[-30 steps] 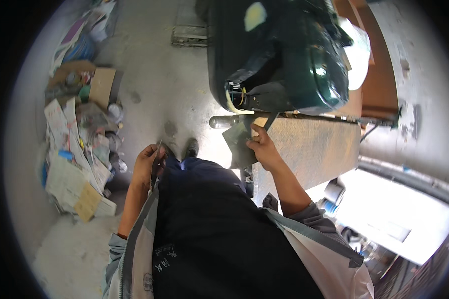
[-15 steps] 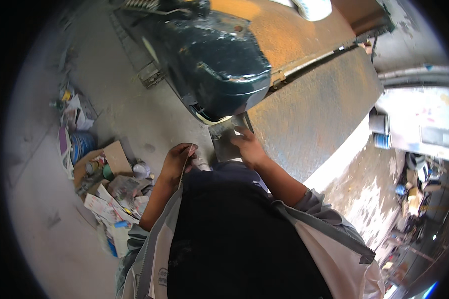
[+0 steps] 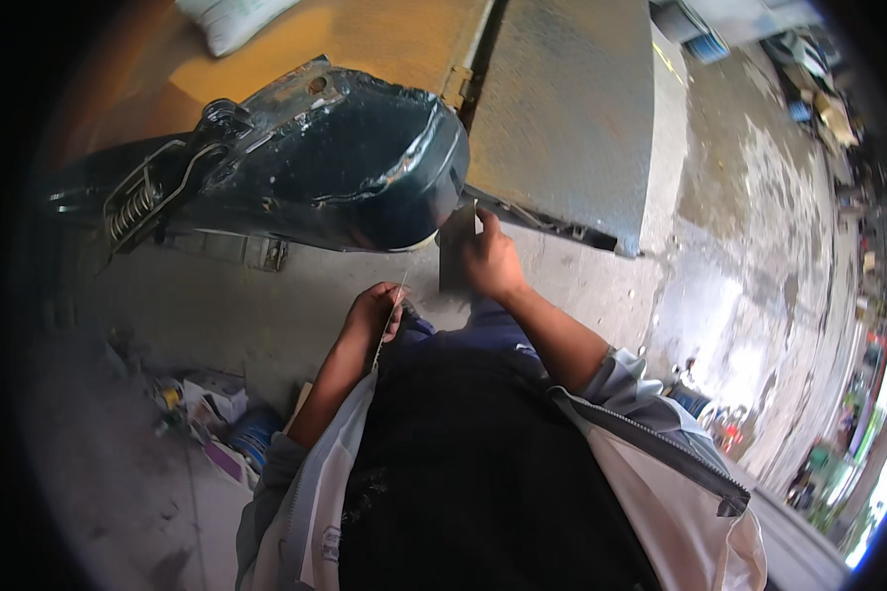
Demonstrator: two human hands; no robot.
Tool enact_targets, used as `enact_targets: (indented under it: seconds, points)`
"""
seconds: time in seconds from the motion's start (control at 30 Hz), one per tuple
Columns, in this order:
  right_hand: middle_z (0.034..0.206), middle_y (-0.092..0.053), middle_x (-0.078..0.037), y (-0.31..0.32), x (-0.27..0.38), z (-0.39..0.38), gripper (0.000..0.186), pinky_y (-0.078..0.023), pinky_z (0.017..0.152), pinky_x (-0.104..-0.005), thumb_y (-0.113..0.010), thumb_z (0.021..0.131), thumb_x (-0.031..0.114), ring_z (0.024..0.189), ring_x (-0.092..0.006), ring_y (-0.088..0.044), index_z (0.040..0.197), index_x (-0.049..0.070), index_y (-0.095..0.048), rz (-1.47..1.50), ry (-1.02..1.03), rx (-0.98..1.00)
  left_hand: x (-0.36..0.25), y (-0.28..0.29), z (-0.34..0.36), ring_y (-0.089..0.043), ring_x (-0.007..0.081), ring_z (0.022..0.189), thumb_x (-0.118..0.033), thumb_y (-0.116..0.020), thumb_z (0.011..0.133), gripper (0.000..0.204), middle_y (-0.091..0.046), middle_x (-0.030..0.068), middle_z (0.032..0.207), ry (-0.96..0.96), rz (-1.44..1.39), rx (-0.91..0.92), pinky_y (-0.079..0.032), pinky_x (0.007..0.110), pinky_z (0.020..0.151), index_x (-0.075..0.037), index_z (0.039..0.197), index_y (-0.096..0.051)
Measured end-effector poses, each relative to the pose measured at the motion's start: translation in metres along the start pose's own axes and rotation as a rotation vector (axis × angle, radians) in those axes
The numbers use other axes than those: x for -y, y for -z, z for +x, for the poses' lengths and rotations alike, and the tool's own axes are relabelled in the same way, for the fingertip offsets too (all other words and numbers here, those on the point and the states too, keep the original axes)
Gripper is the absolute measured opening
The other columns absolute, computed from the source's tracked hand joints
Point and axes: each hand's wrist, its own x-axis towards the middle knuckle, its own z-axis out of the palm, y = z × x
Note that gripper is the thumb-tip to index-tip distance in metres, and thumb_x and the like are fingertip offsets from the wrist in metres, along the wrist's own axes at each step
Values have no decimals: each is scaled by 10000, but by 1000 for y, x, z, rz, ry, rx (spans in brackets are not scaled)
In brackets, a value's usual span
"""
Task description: The person applies body filler to a car bumper using a putty knife. They spread the filler along the edge of the bumper, then scrape excess material from the tool onto another surface.
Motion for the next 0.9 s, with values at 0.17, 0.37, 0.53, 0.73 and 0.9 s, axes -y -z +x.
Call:
enact_targets:
  seconds: [0.17, 0.37, 0.53, 0.73, 0.9]
  points:
    - [975, -642, -325, -20, 18, -6, 495, -492, 833, -542, -541, 855, 140, 932, -504, -609, 1308, -1, -397, -26, -90, -76, 5, 29, 4, -435, 87, 466, -211, -509, 965, 138, -486, -15, 643, 83, 16, 74, -332, 241, 390, -108, 974, -601]
    - [884, -627, -359, -39, 15, 2, 538, -505, 775, -559, -552, 802, 79, 855, -529, -610, 1291, -38, -362, -9, -12, -178, 8, 47, 1, -447, 94, 472, -198, -501, 957, 128, -488, -9, 645, 118, -3, 141, -336, 238, 389, -114, 952, -597]
    - [875, -623, -366, -48, 25, 3, 514, -504, 765, -560, -534, 832, 108, 849, -531, -610, 1290, -41, -353, -39, -71, -165, 9, 67, 3, -460, 98, 470, -188, -521, 940, 121, -492, -7, 645, 111, -4, 150, -352, 238, 388, -97, 967, -596]
    - [830, -621, -363, -54, 22, 10, 472, -501, 719, -563, -520, 861, 109, 797, -527, -615, 1253, -78, -335, -87, -71, -145, 12, 69, 0, -481, 99, 478, -204, -568, 924, 172, -506, -3, 651, 36, 56, 125, -363, 235, 387, -76, 1033, -600]
    - [833, -626, -352, -54, 30, 17, 368, -494, 730, -566, -510, 877, 162, 803, -523, -615, 1143, -50, -368, -131, -121, -174, 14, 74, 0, -493, 112, 466, -266, -606, 937, 228, -507, 3, 664, 15, 79, 101, -358, 254, 365, -89, 1080, -598]
